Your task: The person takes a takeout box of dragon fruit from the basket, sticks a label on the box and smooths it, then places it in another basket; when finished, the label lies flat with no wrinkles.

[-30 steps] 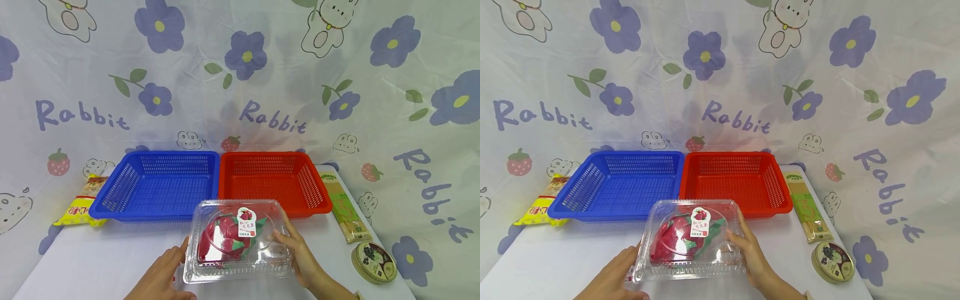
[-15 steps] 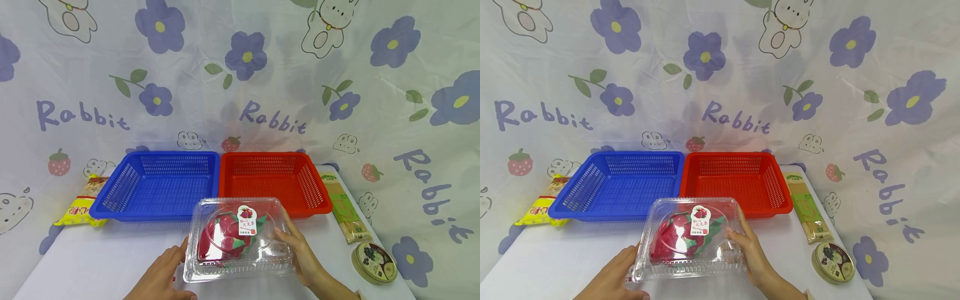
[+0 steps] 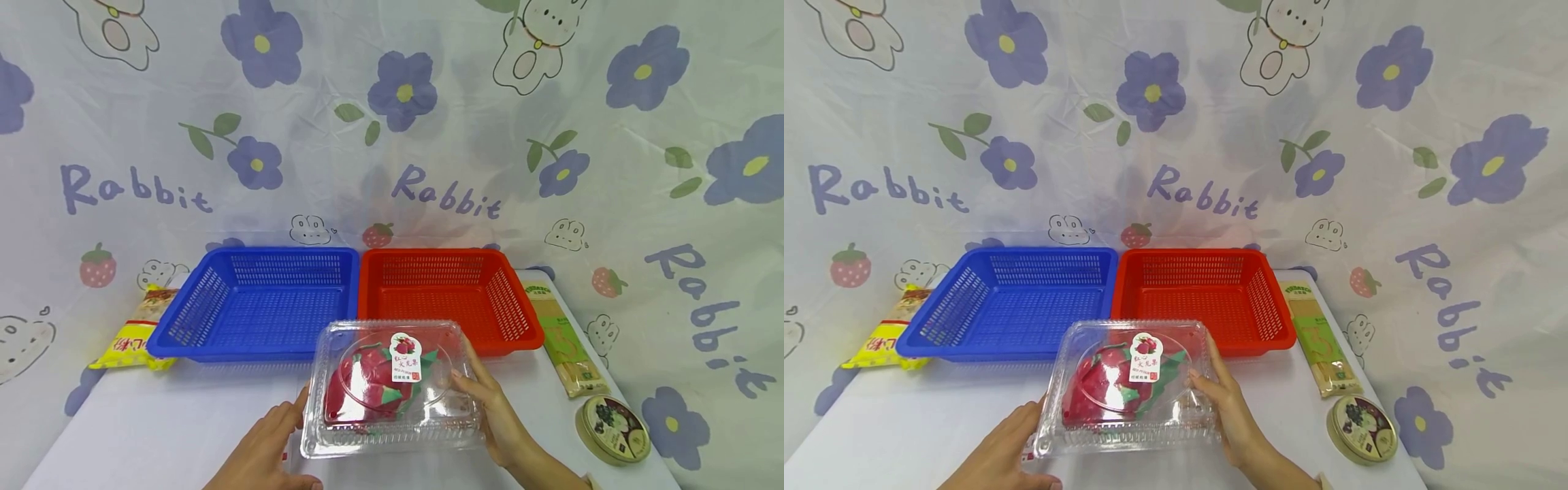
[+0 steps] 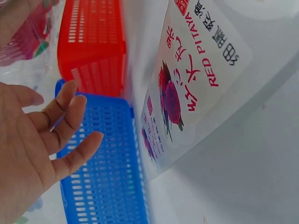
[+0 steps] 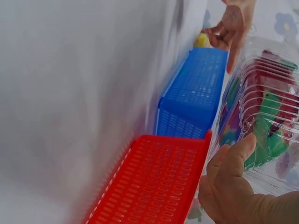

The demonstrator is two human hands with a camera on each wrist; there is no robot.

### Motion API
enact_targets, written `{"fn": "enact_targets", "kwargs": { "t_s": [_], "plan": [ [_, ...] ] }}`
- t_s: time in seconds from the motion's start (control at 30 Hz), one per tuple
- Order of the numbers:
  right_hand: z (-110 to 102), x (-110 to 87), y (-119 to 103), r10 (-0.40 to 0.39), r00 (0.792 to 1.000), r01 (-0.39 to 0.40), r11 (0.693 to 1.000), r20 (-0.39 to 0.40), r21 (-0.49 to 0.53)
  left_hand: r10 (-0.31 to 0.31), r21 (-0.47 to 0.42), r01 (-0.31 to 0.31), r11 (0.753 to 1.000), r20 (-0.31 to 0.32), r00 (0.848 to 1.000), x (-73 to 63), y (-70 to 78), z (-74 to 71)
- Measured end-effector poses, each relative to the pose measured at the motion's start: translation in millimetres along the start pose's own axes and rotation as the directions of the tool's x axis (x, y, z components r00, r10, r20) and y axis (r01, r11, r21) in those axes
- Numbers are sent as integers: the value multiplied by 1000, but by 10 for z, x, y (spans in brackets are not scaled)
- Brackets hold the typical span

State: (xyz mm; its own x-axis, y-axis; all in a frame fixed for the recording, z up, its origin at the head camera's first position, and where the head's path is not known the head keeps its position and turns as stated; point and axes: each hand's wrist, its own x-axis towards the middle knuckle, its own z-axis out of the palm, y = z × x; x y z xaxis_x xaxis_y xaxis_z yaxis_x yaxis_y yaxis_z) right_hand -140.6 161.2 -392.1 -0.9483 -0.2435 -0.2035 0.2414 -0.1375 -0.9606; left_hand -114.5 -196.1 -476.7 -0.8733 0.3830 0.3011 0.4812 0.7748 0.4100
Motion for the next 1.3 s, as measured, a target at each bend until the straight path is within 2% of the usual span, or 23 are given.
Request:
{"fn": "enact_targets", "kwargs": {
  "t_s": [0.27,0.8,0.93,1.13,1.3],
  "plan": [
    [-20,23,-43,-2,1000,2,1000,-28,-24,-54,-26,55,998,48,997,12,39,-31],
    [-76,70,-38,-11,999,9,998,-30,-64,22,-7,-22,1000,2,1000,5,0,29],
    [-83,92,-61,-13,999,11,999,-31,-47,13,0,-13,1000,15,1000,8,2,24],
    [-95,151,-78,-5,999,3,999,-45,-42,30,7,-31,1000,13,999,23,1,29],
    [-104,182,-75,-6,998,3,999,-55,-43,-5,10,5,1000,32,999,29,20,28]
  ]
}}
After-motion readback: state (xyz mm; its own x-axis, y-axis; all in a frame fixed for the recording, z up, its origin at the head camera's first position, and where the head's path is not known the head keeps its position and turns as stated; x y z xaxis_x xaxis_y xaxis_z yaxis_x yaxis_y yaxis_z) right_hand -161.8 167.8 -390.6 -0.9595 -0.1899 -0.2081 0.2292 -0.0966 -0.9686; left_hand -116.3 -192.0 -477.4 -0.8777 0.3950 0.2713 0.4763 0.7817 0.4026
